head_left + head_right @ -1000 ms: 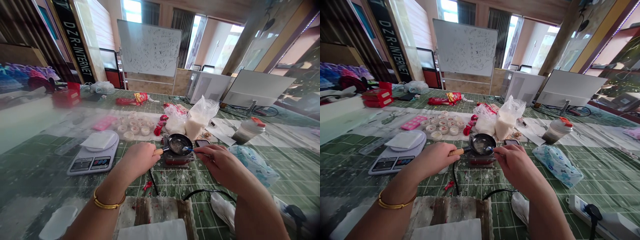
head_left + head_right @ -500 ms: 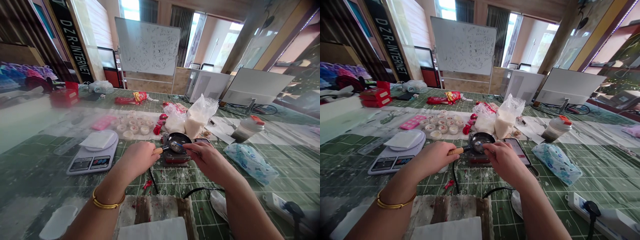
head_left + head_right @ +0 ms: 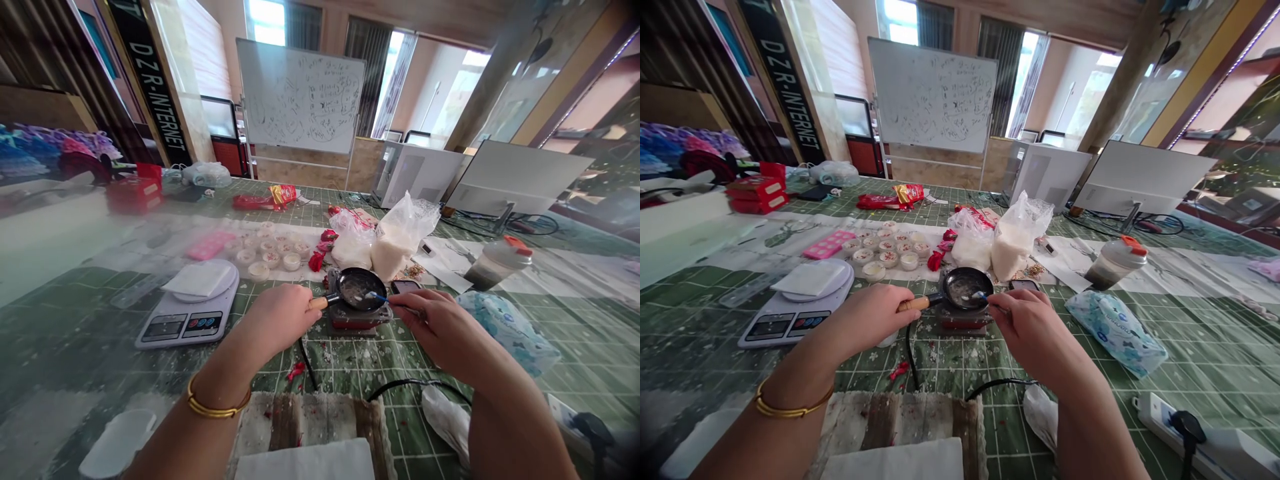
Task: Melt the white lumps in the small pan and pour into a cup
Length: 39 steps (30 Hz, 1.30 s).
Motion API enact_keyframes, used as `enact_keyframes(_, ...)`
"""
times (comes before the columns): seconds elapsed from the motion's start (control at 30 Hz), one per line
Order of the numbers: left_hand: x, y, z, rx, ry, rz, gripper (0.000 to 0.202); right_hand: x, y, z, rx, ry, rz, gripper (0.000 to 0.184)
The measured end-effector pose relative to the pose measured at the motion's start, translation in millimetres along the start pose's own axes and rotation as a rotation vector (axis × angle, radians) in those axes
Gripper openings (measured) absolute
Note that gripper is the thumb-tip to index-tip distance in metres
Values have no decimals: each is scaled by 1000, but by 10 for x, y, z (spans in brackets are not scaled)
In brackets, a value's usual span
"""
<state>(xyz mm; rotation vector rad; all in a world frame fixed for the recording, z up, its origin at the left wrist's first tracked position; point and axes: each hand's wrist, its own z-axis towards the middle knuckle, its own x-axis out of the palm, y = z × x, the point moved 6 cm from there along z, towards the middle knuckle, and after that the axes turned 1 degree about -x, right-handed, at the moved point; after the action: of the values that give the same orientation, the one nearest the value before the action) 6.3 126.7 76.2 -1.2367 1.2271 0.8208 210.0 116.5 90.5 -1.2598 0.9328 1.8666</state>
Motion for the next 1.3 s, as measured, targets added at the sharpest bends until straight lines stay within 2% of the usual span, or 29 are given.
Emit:
enact_keyframes(0.1,2,7,4,-9,-1,-6,27,15,72,-6,-78,18,63,30)
enact_keyframes(0.3,2,7,7,-2,-1,-11,28,9,-7,15,33,-1,-13,30)
enact_keyframes(0.47,7,16,7,-21,8,-14,27,51,108,12,-89,16,67,30)
enact_keyframes(0.63,-1,2,-8,-7,11,-1,28,35,16,16,17,-21,-6,28)
enact_keyframes(0.8,1,-3,0,-13,4,0,28,48,125,16,-106,13,86,29)
enact_keyframes(0.97,1,-5,3,1,-7,-3,28,21,-30,49,28,-51,-4,27)
enact_keyframes(1.13,13,6,5,-8,-2,1,28,19,47,0,-91,0,50,28)
enact_keyframes(1.3,-1,1,-12,-6,3,1,28,8,-33,34,16,-45,-4,28)
